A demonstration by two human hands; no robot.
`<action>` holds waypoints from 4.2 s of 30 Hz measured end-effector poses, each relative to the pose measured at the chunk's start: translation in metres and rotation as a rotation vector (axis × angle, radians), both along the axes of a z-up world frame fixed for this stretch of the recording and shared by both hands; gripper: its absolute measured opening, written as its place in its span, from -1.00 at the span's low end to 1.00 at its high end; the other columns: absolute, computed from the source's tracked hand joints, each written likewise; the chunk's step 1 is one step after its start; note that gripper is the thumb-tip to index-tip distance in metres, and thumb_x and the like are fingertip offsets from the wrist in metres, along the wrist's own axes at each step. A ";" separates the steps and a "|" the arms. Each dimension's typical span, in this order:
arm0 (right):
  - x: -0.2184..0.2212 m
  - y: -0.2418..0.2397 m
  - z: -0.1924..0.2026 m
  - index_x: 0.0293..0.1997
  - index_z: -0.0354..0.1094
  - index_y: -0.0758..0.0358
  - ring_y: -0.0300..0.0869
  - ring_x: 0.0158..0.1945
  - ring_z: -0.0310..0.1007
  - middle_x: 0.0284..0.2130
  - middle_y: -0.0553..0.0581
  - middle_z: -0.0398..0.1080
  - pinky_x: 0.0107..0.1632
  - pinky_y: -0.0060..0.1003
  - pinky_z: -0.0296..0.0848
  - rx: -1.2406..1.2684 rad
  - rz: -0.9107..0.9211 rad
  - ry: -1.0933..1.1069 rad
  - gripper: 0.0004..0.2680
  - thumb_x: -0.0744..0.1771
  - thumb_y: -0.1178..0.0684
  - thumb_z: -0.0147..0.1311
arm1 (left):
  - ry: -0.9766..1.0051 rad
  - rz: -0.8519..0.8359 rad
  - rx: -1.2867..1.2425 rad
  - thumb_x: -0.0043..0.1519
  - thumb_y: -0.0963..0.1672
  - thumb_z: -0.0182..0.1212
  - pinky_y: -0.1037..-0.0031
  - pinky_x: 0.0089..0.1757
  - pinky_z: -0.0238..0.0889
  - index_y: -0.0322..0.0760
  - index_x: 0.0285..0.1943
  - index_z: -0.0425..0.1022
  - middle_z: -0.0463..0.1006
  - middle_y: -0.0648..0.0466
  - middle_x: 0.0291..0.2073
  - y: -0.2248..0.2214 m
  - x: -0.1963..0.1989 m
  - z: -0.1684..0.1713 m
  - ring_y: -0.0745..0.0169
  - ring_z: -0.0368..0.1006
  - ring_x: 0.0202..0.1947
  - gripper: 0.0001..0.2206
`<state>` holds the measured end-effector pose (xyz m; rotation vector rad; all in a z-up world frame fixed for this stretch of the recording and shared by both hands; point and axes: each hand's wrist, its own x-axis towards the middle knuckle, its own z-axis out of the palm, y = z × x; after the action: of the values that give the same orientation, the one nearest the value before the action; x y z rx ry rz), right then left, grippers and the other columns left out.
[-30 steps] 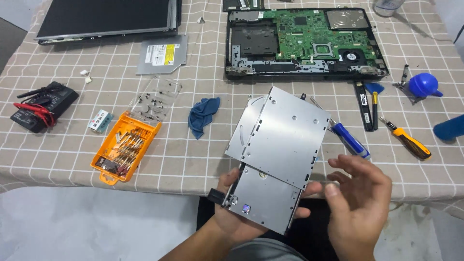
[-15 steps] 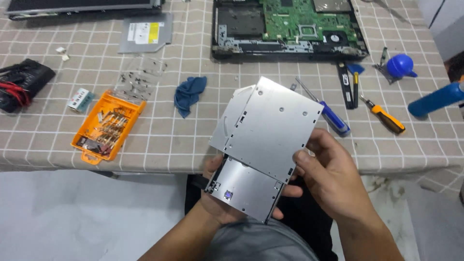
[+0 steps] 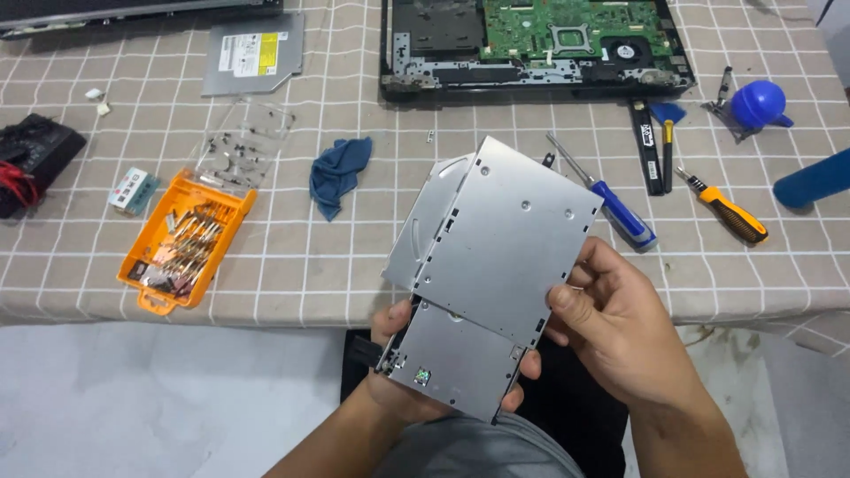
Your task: Disassembling and inspecting the internal components of a laptop optical drive on a repair bench.
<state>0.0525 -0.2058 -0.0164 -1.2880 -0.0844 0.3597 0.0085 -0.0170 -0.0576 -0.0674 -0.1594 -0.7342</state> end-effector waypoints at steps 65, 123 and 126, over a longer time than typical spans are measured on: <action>-0.020 0.007 0.017 0.33 -0.02 0.08 -0.03 -0.25 0.40 -0.25 0.31 0.37 -0.21 -0.15 0.42 -0.457 -0.219 0.166 -0.35 0.10 0.33 0.11 | 0.238 -0.154 1.167 0.07 0.13 -0.06 0.28 -0.24 0.38 -0.10 0.37 0.17 0.47 0.01 0.06 0.012 -0.023 0.039 0.04 0.46 -0.06 -0.34; -0.046 -0.015 -0.008 0.13 0.27 0.36 -0.20 -0.42 0.30 -0.44 0.09 0.33 -0.32 -0.33 0.34 -0.165 0.073 0.079 -0.48 0.08 0.25 0.35 | 0.129 0.182 0.400 0.25 0.15 -0.23 0.27 -0.15 0.36 -0.27 0.36 0.17 0.45 -0.09 0.02 0.023 -0.032 -0.045 -0.05 0.43 -0.04 -0.39; -0.046 -0.014 -0.011 0.09 0.27 0.36 -0.18 -0.41 0.44 -0.39 0.16 0.43 -0.33 -0.30 0.49 -0.142 0.058 0.103 -0.52 0.08 0.31 0.32 | 0.072 0.167 0.397 0.24 0.15 -0.19 0.21 -0.04 0.27 -0.24 0.36 0.15 0.40 -0.08 0.09 0.022 -0.028 -0.036 -0.04 0.36 0.05 -0.39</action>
<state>0.0060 -0.2201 -0.0269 -1.4064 -0.0090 0.4889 -0.0190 0.0052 -0.0934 0.2945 0.0510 -0.5850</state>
